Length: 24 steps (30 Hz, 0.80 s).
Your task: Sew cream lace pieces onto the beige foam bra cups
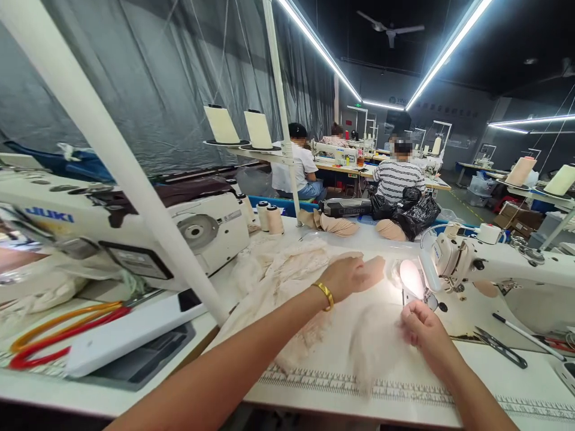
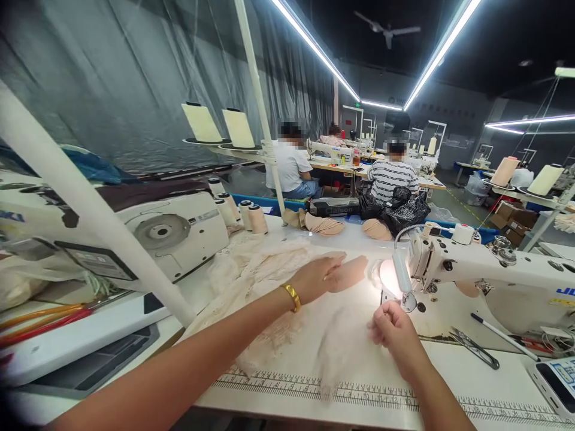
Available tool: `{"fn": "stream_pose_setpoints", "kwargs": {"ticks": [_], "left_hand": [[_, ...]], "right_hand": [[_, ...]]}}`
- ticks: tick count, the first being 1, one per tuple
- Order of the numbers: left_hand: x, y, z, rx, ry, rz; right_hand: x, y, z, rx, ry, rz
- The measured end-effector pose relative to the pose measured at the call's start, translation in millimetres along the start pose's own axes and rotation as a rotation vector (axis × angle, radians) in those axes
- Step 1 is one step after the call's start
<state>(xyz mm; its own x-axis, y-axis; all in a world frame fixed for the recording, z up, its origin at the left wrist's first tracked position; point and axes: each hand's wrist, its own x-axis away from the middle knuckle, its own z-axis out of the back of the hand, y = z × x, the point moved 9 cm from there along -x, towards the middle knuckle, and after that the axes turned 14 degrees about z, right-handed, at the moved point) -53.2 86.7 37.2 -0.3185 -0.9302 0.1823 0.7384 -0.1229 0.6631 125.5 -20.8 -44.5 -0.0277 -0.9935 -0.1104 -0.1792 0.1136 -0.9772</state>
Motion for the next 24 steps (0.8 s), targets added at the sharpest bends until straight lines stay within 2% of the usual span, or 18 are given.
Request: {"fn": "stream_pose_setpoints", "kwargs": {"ticks": [2, 5, 13, 18, 24], "left_hand": [[-17, 0, 17, -0.057, 0.066, -0.02], [-30, 1, 28, -0.126, 0.129, -0.047], [-21, -1, 27, -0.186, 0.196, -0.034], [-8, 10, 21, -0.173, 0.094, -0.064], [25, 28, -30, -0.148, -0.151, -0.147]], "right_hand": [[-1, 4, 1, -0.001, 0.009, -0.012], [0, 4, 3, -0.01, 0.029, -0.009], [0, 4, 6, -0.014, 0.06, -0.018], [-1, 2, 6, -0.047, 0.076, 0.013], [-1, 0, 0, -0.1, 0.042, 0.054]]}}
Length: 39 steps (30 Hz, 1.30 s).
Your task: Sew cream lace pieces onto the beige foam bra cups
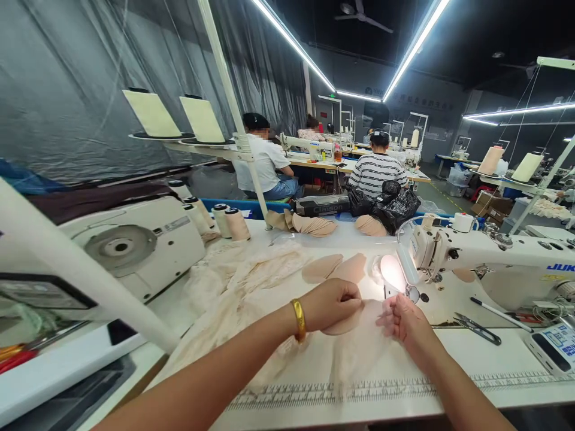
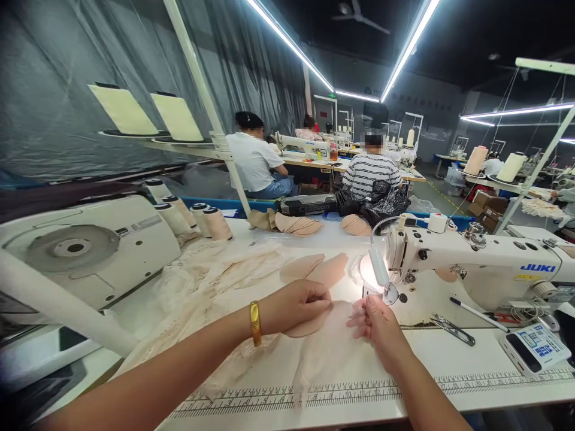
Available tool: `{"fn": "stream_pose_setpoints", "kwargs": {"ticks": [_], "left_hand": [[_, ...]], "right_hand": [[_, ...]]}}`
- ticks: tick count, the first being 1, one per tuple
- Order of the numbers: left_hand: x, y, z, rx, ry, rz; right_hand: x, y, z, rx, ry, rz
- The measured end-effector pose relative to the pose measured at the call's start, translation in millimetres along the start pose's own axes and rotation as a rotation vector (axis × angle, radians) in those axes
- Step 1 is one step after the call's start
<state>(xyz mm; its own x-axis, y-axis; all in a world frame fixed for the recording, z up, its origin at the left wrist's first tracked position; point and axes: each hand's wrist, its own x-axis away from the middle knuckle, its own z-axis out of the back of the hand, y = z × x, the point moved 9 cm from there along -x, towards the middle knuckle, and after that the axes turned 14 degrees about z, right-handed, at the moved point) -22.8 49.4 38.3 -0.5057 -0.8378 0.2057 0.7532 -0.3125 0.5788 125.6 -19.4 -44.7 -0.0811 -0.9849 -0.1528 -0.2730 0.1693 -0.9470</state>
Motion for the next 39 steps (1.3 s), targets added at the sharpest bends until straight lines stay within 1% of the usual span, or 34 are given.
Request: {"fn": "stream_pose_setpoints", "kwargs": {"ticks": [2, 4, 7, 9, 10, 11, 13, 15, 16, 17, 19, 21, 22, 23, 24, 26, 27, 28, 29, 30, 31, 32, 33, 35, 37, 38, 39], "left_hand": [[3, 8, -13, 0.007, -0.025, -0.014], [3, 12, -19, 0.008, -0.021, -0.011], [3, 16, -17, 0.012, 0.023, -0.008], [5, 23, -14, 0.044, 0.024, -0.068], [6, 29, -15, 0.074, -0.014, -0.117], [8, 35, -18, 0.111, -0.083, -0.17], [14, 47, -30, 0.204, -0.289, -0.263], [20, 55, -39, 0.301, -0.475, -0.316], [22, 58, -42, 0.342, -0.53, -0.334], [23, 60, -43, 0.365, -0.559, -0.346], [22, 59, -43, 0.373, -0.558, -0.339], [20, 55, -40, 0.361, -0.511, -0.31], [19, 53, -35, 0.359, -0.449, -0.301], [17, 52, -26, 0.358, -0.35, -0.3], [16, 51, -15, 0.347, -0.217, -0.315], [20, 50, 11, 0.267, 0.104, -0.389], [25, 51, 20, 0.192, 0.254, -0.443], [31, 51, 24, 0.097, 0.387, -0.503], [36, 51, 23, -0.017, 0.498, -0.563], [40, 49, 18, -0.143, 0.587, -0.615], [42, 47, 9, -0.271, 0.648, -0.652], [42, 44, -3, -0.389, 0.668, -0.676], [40, 40, -16, -0.486, 0.643, -0.693], [37, 36, -45, -0.602, 0.497, -0.743], [38, 41, -65, -0.631, 0.375, -0.82], [38, 46, -70, -0.632, 0.35, -0.86], [36, 53, -73, -0.633, 0.351, -0.882]], "right_hand": [[1, -4, -3, 0.075, -0.03, 0.043], [2, -10, -6, 0.166, -0.051, 0.1], [4, -18, -10, 0.23, -0.066, 0.147], [6, -27, -16, 0.297, -0.103, 0.172], [8, -33, -19, 0.337, -0.134, 0.187], [10, -39, -23, 0.381, -0.172, 0.201], [16, -55, -33, 0.45, -0.266, 0.226], [23, -72, -40, 0.503, -0.359, 0.236], [25, -80, -42, 0.535, -0.393, 0.231], [27, -87, -42, 0.572, -0.415, 0.222], [27, -103, -38, 0.675, -0.42, 0.217], [26, -121, -35, 0.803, -0.386, 0.28], [25, -132, -35, 0.868, -0.354, 0.354], [25, -144, -36, 0.932, -0.314, 0.454], [26, -154, -38, 0.991, -0.27, 0.572], [33, -167, -45, 1.086, -0.195, 0.819], [37, -166, -48, 1.121, -0.172, 0.919], [39, -160, -49, 1.155, -0.168, 0.985], [38, -150, -49, 1.19, -0.18, 1.017], [35, -136, -47, 1.223, -0.205, 1.019], [31, -119, -43, 1.258, -0.245, 0.995], [26, -103, -38, 1.282, -0.289, 0.971], [22, -88, -32, 1.296, -0.337, 0.949], [16, -65, -21, 1.298, -0.439, 0.929], [12, -52, -10, 1.292, -0.532, 0.906], [9, -49, -5, 1.288, -0.569, 0.889], [7, -48, 0, 1.283, -0.6, 0.87]]}}
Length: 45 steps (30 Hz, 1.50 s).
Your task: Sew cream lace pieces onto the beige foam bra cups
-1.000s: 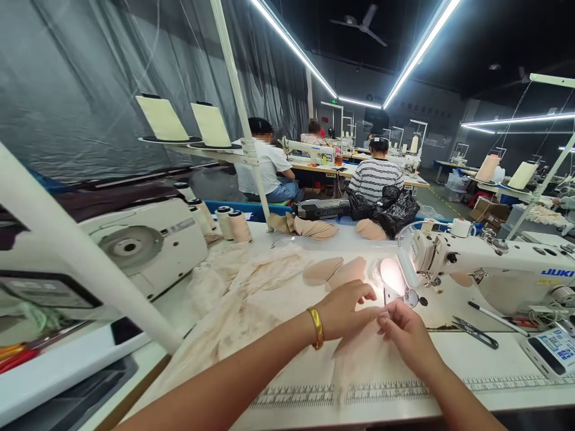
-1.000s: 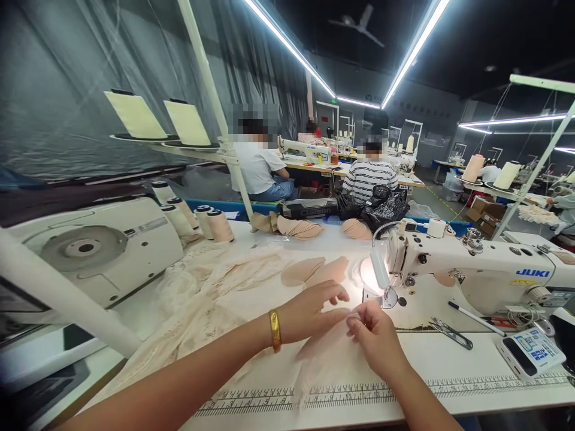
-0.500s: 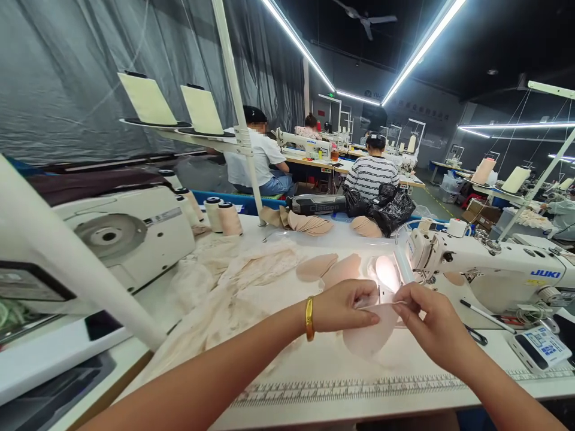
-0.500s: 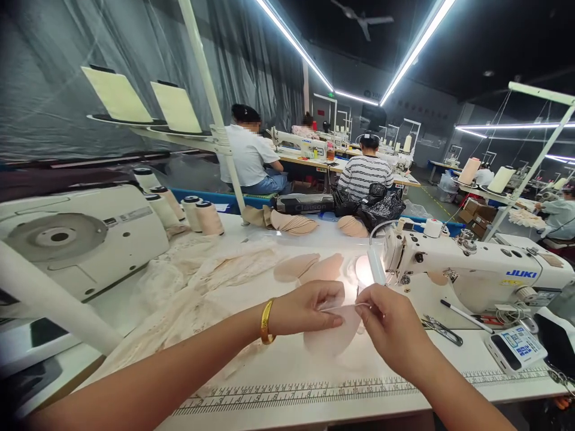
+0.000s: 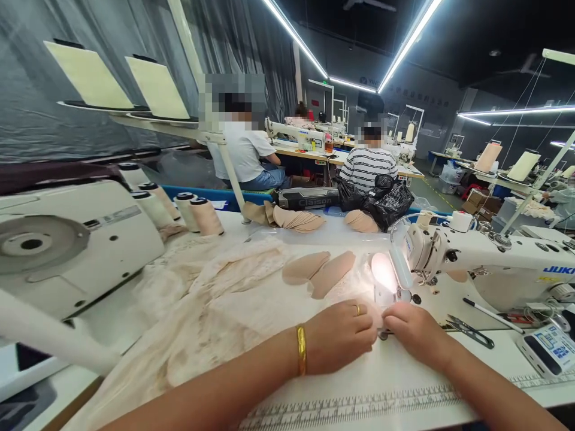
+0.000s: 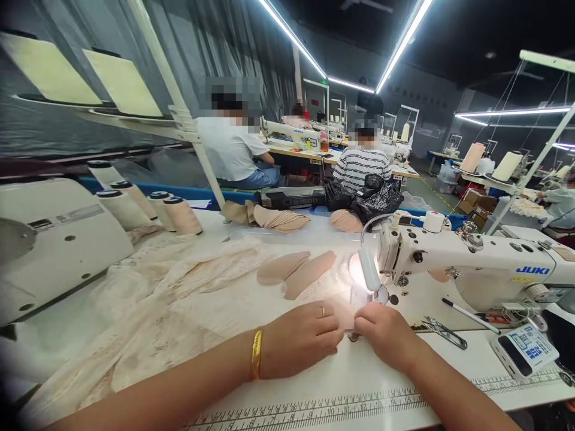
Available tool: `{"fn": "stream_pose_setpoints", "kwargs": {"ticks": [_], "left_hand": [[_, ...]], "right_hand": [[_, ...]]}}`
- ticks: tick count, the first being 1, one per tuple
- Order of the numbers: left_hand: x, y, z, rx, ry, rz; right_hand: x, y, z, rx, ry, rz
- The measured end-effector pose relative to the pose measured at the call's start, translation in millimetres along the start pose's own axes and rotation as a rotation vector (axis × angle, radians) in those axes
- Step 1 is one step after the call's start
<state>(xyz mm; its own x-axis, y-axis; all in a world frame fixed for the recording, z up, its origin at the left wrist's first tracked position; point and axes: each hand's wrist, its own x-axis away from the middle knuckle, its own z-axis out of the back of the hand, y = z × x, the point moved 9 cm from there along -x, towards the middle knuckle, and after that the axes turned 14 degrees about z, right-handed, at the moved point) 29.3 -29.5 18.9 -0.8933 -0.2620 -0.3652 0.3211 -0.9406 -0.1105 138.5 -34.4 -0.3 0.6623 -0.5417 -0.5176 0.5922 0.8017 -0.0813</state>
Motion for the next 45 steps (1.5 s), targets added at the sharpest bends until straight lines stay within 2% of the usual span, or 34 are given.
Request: {"fn": "stream_pose_setpoints", "kwargs": {"ticks": [2, 4, 7, 13, 17, 28, 39, 45], "left_hand": [[-16, -2, -5, -0.018, -0.01, 0.017], [-29, -10, -17, -0.038, -0.081, 0.08], [-36, -18, -32, -0.031, -0.115, 0.142], [-27, -15, -21, 0.119, 0.057, 0.178], [-26, -13, -19, 0.216, 0.046, 0.167], [-25, -16, -38, 0.248, 0.101, 0.193], [-28, -16, -35, 0.263, 0.146, 0.17], [-31, -16, -41, 0.294, 0.116, 0.147]], "right_hand": [[4, 9, 3, -0.038, -0.038, 0.008], [6, 16, 6, -0.072, -0.062, 0.021], [12, 22, 11, -0.099, -0.071, 0.043], [18, 16, 20, 0.004, -0.091, 0.028], [17, 8, 22, -0.04, -0.114, 0.044], [16, 4, 26, -0.091, -0.118, 0.036], [18, 12, 22, -0.137, -0.143, -0.04], [20, 18, 20, -0.091, -0.12, -0.084]]}}
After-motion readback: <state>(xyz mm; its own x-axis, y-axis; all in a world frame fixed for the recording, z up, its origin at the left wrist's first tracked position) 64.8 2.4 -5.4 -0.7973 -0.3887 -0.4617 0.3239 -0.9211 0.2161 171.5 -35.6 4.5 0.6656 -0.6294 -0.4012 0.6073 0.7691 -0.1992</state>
